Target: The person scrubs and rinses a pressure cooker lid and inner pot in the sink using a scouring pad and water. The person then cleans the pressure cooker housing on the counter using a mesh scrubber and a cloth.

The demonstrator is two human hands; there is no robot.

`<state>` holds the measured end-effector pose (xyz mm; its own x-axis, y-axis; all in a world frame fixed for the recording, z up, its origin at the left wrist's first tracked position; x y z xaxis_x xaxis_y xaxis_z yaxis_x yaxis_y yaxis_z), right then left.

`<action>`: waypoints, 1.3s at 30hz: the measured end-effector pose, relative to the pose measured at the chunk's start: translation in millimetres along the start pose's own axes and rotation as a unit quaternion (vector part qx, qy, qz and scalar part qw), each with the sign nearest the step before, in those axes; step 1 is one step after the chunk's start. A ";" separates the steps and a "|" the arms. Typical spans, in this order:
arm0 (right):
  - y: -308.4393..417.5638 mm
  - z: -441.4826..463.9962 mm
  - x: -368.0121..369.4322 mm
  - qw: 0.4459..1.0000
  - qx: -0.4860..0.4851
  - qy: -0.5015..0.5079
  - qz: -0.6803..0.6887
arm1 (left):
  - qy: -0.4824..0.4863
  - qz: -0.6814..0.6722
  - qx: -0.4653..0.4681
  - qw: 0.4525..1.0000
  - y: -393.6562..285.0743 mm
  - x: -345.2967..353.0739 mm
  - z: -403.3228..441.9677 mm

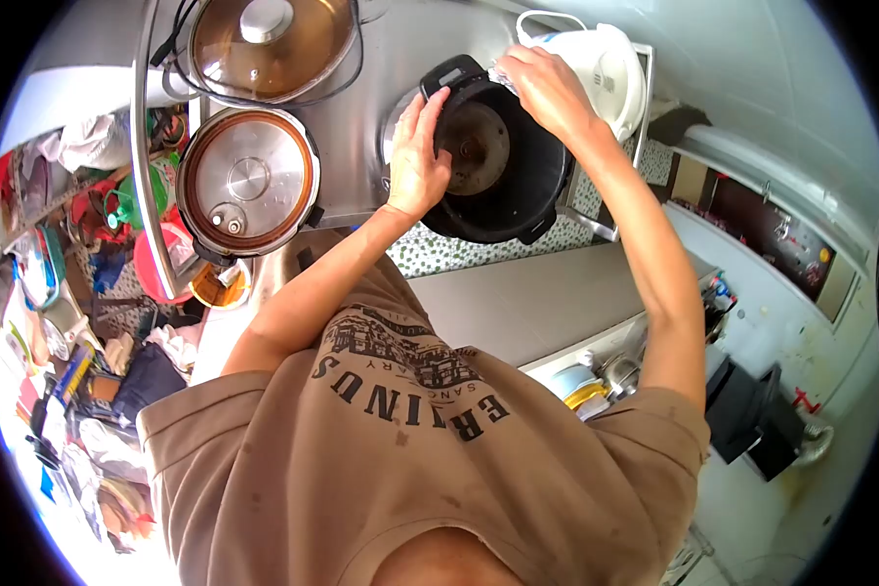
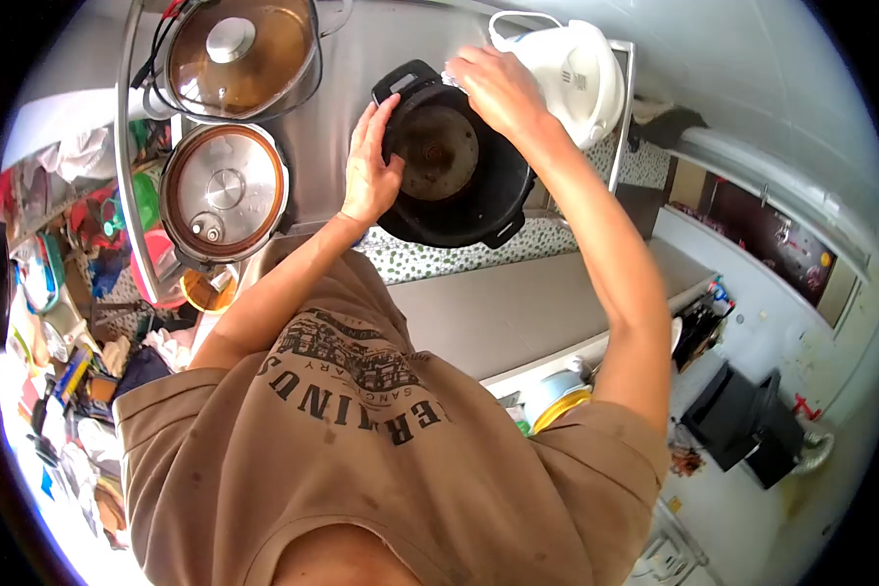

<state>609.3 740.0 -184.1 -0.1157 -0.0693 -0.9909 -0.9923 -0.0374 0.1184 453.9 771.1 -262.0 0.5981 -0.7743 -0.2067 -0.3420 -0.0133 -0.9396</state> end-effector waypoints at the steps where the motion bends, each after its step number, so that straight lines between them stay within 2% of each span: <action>1: -1.1 6.9 1.4 1.000 -0.012 0.004 0.001 | -0.002 0.005 0.002 1.000 0.9 0.7 0.4; 3: -2.0 4.2 6.6 0.998 0.026 0.035 -0.042 | 0.000 0.004 0.003 1.000 3.3 -0.3 -1.8; 7: -6.9 20.6 18.3 0.992 0.093 0.079 -0.023 | -0.001 0.002 0.015 1.000 -0.3 -2.9 2.9; 11: -3.5 33.8 24.5 0.995 0.049 0.085 -0.001 | 0.029 -0.006 0.006 1.000 6.1 -0.3 5.3; 12: 4.9 36.5 21.1 0.994 0.048 0.051 0.082 | 0.043 -0.006 0.012 0.999 6.8 2.0 5.9; 13: 11.1 42.5 29.8 0.994 0.061 0.050 0.076 | 0.038 -0.008 0.013 0.999 9.8 1.7 12.6; 15: 26.7 51.9 22.0 0.995 0.039 0.026 0.086 | 0.082 -0.122 0.086 0.985 7.1 -1.9 9.7; 16: 34.5 51.4 23.9 0.984 0.041 0.020 0.175 | 0.195 -0.234 -0.060 0.951 19.3 0.7 10.7; 17: 45.6 59.1 17.3 0.965 0.037 0.013 0.259 | 0.243 -0.311 -0.147 0.907 16.4 -13.1 7.4; 18: 57.7 57.1 5.2 0.967 0.057 0.007 0.247 | 0.242 -0.376 -0.177 0.877 29.9 -18.2 13.2; 19: 60.9 59.4 -2.9 0.972 0.037 -0.054 0.224 | 0.242 -0.439 -0.207 0.840 44.5 -19.2 18.8; 21: 63.5 60.7 -0.9 0.984 0.077 -0.047 0.154 | 0.229 -0.450 -0.196 0.841 55.5 -27.9 14.4; 23: 92.0 46.6 20.0 0.997 0.050 0.020 0.051 | 0.239 -0.411 -0.177 0.862 64.0 -31.5 4.5; 24: 112.1 39.4 21.4 0.998 -0.004 -0.034 0.047 | 0.191 -0.451 -0.178 0.854 71.3 -38.6 2.8; 25: 126.3 30.1 23.8 0.997 -0.018 -0.035 0.073 | 0.193 -0.450 -0.176 0.854 73.1 -43.8 0.0; 26: 128.4 18.8 15.4 0.979 0.041 -0.057 0.194 | 0.191 -0.300 -0.117 0.927 68.7 -53.1 -4.9; 27: 126.7 8.1 7.6 0.941 0.100 -0.078 0.312 | 0.184 -0.138 -0.055 0.972 63.1 -59.2 -12.1; 28: 119.8 -0.4 -12.7 0.939 0.127 -0.140 0.286 | 0.165 -0.030 0.067 0.984 26.2 -68.9 -26.5; 29: 110.4 -13.9 -31.5 0.932 0.153 -0.202 0.258 | 0.145 0.058 0.179 0.971 8.5 -66.7 -37.3; 31: 76.7 -55.7 -30.8 0.892 0.236 -0.267 0.278 | 0.103 0.157 0.245 0.951 -13.0 -60.7 -53.9; 33: 69.8 -96.2 -23.6 0.774 0.334 -0.352 0.407 | 0.096 0.191 0.241 0.947 -15.5 -51.5 -58.2; 35: 77.4 -131.1 -10.4 0.732 0.373 -0.384 0.422 | 0.043 0.229 0.244 0.941 -16.3 -46.5 -64.4; 37: 98.6 -158.2 5.7 0.654 0.410 -0.418 0.478 | 0.015 0.202 0.255 0.946 -15.6 -39.0 -71.0; 39: 115.8 -180.4 21.2 0.604 0.426 -0.440 0.510 | 0.000 0.084 0.078 0.993 9.3 -33.9 -60.9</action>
<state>500.1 554.3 -179.8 -0.2942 0.9475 -0.1251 -0.0032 0.1299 0.9915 386.3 758.7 -247.2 0.5421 -0.7578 -0.3632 -0.3205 0.2131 -0.9230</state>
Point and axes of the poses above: each hand's wrist, its own z-axis towards the middle knuckle, its own x-axis out of the palm, y = z × x, the point moved 8 cm from there along z, towards the middle knuckle, and after that the axes turned 13 degrees about -x, right-handed, at the moved point
